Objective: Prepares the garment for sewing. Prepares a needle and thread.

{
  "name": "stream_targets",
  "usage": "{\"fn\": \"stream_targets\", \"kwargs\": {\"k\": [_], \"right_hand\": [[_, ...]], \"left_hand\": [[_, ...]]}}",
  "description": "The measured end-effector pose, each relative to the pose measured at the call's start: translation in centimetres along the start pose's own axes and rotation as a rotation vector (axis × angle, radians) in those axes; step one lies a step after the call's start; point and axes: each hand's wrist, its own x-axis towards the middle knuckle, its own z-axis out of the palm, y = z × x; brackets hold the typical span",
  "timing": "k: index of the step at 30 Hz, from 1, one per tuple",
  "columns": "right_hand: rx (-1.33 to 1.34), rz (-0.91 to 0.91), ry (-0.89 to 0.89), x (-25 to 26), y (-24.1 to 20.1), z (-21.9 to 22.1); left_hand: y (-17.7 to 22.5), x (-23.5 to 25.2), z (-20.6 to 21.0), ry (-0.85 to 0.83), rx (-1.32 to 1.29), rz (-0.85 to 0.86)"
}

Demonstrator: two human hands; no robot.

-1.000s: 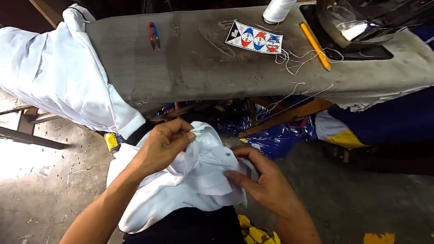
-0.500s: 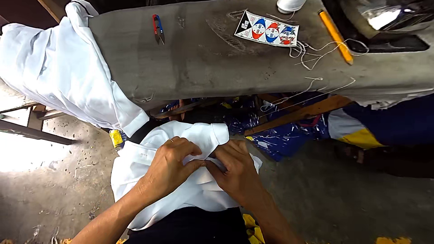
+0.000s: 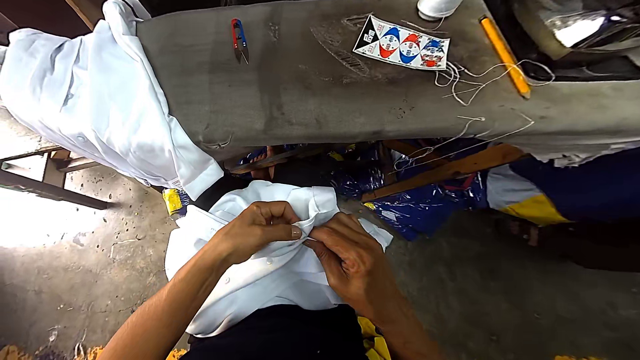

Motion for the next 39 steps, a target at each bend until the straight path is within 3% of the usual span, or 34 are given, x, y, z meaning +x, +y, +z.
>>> {"fn": "stream_targets", "kwargs": {"k": [11, 17, 23, 30, 39], "right_hand": [[0.105, 0.001, 0.090, -0.7, 0.4, 1.3], [0.267, 0.078, 0.017, -0.4, 1.0, 0.8], [0.183, -0.011, 0.161, -0.8, 0.5, 2.3], [0.301, 0.167, 0.153, -0.9, -0.1, 2.6], [0.277, 0.125, 0.168, -1.1, 0.1, 2.5]], "left_hand": [[0.1, 0.4, 0.9, 0.048, -0.095, -0.085], [0.2, 0.2, 0.1, 0.002, 0.216, 0.083], [-0.8, 0.3, 0.1, -0.020, -0.186, -0.026], [-1.4, -0.4, 1.8, 0.239, 0.186, 0.165], [-1.1, -0.7, 1.8, 0.200, 0.136, 0.168]]}}
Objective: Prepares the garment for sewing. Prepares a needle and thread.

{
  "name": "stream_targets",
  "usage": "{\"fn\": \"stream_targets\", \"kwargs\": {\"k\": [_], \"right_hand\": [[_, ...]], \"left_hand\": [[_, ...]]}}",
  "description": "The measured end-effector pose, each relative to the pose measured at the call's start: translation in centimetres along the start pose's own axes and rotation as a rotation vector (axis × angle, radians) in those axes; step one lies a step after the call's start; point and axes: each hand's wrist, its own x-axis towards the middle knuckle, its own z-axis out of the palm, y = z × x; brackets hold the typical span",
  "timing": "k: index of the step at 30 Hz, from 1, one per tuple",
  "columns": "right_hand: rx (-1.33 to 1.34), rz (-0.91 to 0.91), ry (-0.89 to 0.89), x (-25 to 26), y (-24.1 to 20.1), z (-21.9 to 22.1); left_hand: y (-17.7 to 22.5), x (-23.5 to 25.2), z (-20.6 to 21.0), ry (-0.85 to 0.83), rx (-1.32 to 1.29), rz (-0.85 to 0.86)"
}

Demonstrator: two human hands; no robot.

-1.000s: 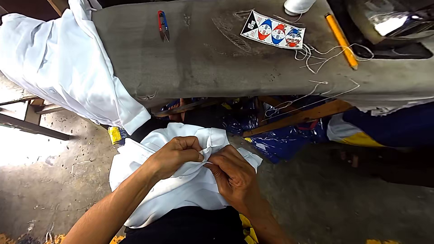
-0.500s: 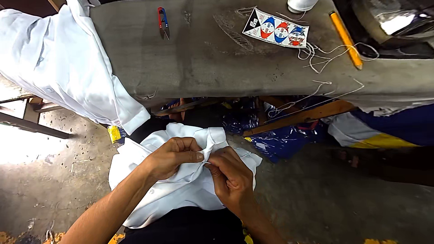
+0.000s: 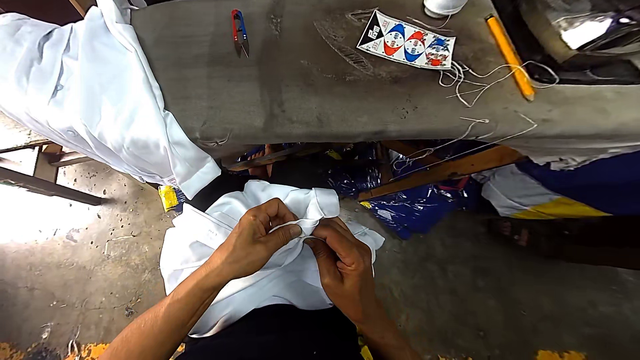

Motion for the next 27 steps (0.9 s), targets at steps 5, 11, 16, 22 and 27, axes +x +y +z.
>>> {"fn": "stream_targets", "kwargs": {"k": [5, 11, 16, 22, 27], "right_hand": [[-0.069, 0.012, 0.063, -0.1, -0.1, 0.9], [-0.261, 0.124, -0.004, -0.2, -1.0, 0.4], [-0.081, 0.222, -0.078, -0.3, -1.5, -0.4], [-0.050, 0.136, 0.037, -0.5, -1.3, 0.8], [-0.007, 0.077, 0.017, -0.6, -0.9, 0.0]], "left_hand": [[-0.2, -0.1, 0.0, 0.024, 0.060, -0.007], [-0.8, -0.4, 1.2, 0.104, 0.244, 0.069], [-0.5, -0.7, 1.5, 0.130, 0.337, 0.141], [-0.4, -0.7, 2.0, 0.197, 0.275, 0.133], [-0.2, -0.2, 1.1, 0.186, 0.114, 0.056]]}}
